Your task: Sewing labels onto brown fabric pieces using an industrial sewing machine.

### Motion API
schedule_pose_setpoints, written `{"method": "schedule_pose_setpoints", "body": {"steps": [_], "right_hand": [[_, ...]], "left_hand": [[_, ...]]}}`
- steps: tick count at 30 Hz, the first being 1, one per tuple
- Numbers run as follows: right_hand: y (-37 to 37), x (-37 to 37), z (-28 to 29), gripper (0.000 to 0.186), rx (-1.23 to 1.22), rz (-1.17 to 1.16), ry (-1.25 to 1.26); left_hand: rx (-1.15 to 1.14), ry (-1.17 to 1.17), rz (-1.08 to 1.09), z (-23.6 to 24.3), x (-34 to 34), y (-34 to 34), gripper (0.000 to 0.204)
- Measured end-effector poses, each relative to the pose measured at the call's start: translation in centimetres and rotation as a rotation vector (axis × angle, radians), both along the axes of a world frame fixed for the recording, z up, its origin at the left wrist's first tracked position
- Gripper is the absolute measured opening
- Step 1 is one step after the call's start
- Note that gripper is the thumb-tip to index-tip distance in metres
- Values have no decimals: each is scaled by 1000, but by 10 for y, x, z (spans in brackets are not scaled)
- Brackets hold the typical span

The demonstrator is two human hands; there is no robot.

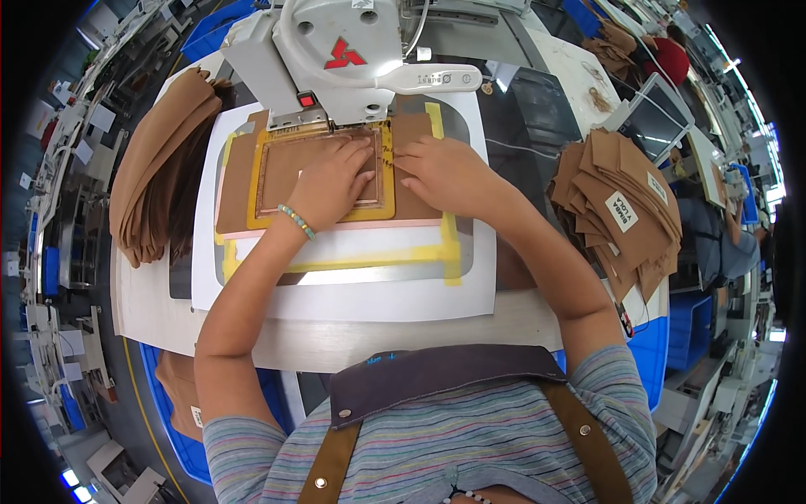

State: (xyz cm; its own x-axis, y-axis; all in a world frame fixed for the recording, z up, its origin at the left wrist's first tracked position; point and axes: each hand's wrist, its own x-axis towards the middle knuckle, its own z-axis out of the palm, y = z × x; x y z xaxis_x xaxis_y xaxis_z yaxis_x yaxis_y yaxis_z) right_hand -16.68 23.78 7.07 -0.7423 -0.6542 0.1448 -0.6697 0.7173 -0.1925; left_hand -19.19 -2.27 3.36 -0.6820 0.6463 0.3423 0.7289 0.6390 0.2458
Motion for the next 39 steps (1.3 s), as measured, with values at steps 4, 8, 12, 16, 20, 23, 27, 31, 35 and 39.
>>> {"method": "schedule_pose_setpoints", "body": {"steps": [4, 8, 12, 16, 20, 23, 27, 31, 35, 39], "right_hand": [[2, 9, 5, 35, -22, 25, -2], [-14, 13, -12, 33, -250, 208, 22], [-29, 30, -29, 33, -171, 245, 130], [-28, 33, -29, 34, -157, 248, 223], [-27, 32, -28, 33, -205, 252, 178], [-29, 31, -31, 30, -213, 254, 176], [-31, 34, -25, 30, -217, 233, 107], [-32, 32, -28, 22, -240, 247, 198], [-34, 32, -29, 21, -250, 233, 182], [-31, 34, -25, 29, -203, 180, 85]], "left_hand": [[5, -78, 21, 10, 5, -19, 36], [45, -95, -12, 26, 13, -45, 35], [15, -113, -101, 24, 27, -55, 42], [12, -189, -156, 12, 40, -49, 47], [5, -203, -182, 13, 33, -50, 46], [-7, -216, -195, 15, 30, -49, 45], [-6, -233, -189, 15, 29, -47, 48], [-20, -218, -197, 16, 28, -48, 51], [-35, -201, -200, 18, 23, -50, 50], [-70, -196, -210, 16, 16, -46, 49]]}}
